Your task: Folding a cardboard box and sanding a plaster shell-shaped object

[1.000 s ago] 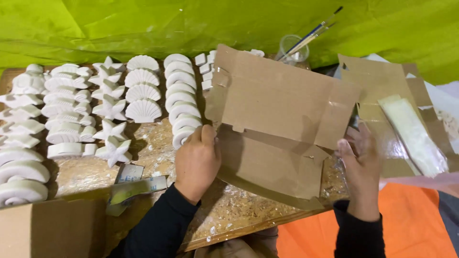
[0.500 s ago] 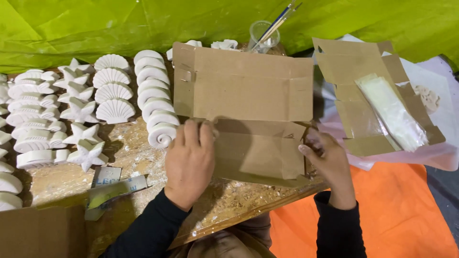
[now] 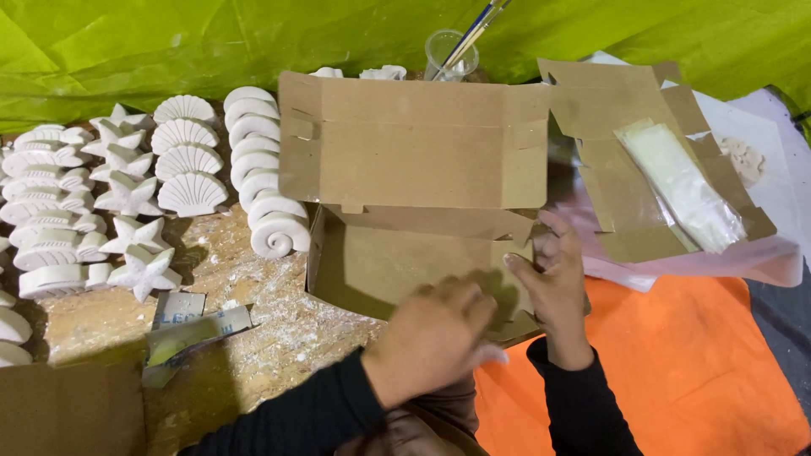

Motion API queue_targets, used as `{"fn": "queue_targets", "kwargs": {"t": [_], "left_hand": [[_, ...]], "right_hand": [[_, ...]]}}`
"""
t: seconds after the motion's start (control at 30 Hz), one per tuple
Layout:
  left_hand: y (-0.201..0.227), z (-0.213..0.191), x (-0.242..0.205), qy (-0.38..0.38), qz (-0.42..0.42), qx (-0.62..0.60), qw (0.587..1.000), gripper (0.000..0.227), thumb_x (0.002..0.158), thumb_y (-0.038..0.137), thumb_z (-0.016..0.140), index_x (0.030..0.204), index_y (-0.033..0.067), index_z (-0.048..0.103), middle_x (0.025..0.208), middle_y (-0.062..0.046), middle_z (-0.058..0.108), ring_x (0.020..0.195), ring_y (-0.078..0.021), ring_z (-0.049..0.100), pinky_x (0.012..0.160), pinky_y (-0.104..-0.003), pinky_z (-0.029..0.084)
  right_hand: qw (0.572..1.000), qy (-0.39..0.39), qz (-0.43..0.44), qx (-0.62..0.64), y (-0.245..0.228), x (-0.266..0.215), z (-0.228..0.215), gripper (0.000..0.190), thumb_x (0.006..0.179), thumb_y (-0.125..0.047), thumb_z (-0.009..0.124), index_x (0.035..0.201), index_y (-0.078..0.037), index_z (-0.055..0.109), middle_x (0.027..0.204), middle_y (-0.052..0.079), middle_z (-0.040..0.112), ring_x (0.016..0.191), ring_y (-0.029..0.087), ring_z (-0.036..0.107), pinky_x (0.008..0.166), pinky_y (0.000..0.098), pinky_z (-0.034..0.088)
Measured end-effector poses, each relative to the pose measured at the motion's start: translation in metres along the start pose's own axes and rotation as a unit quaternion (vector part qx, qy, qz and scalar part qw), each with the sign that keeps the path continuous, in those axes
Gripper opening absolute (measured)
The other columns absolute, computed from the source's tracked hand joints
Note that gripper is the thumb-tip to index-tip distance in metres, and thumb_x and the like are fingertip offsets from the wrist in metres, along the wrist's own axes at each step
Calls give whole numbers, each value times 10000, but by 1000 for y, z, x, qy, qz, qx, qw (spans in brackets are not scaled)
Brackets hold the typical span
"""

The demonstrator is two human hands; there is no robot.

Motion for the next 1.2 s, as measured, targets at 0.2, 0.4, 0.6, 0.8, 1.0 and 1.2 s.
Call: {"fn": "queue_targets", "kwargs": {"t": [0.2,0.4,0.6,0.8,1.0,1.2], "left_hand": [[10,42,-10,90,59,52,993,68,813,102,688,808,117,622,820,-87,626,743,-269,601,613,-376,495],[11,63,-20,80,96,60,990,114,818,103,678,770,147,584,768,-46,587,678,-233,571,591,-373,460],[12,45,-25,146,150,57,976,103,902,85,690,956,136,618,833,-25,579,738,-211,533,670,-351,488],[13,62,-33,87,164,42,982,48,880,146,696,928,135,697,1142,-144,691,936,-303,611,728,-475,536],[14,65,-34,89,158,45,982,104,899,118,707,1002,103,710,1061,-101,687,932,-290,619,703,-462,526],[17,64,-18,44,51,70,995,395,901,230,640,1295,215,676,1438,-152,496,973,-290,619,874,-426,534]], "right_hand": [[998,-7,-20,-54,3,-5,6,476,903,-40,716,1321,-73,491,863,36,617,769,104,581,721,228,471],[963,43,-72,-255,0,0,-4,446,860,-261,784,1244,-120,607,1127,26,663,957,147,654,772,299,529],[932,-8,30,-362,-14,7,-10,510,868,-357,711,1311,-161,552,1046,35,747,964,246,706,828,410,513],[973,-74,92,-199,-21,-16,-7,569,830,-207,773,1358,-157,568,650,-35,652,675,81,603,687,246,456],[986,-6,29,-166,0,-14,-12,347,894,-156,731,621,-66,537,1300,58,585,653,116,592,709,274,519],[980,30,58,-187,-21,-17,3,362,911,-228,734,1246,-105,670,489,-98,417,551,32,401,661,196,418]]}}
Point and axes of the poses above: each hand's wrist, its own x-axis towards the middle knuckle, its own z-axis out of the palm, y = z × x, the point moved 4 cm from there along x, towards the middle knuckle
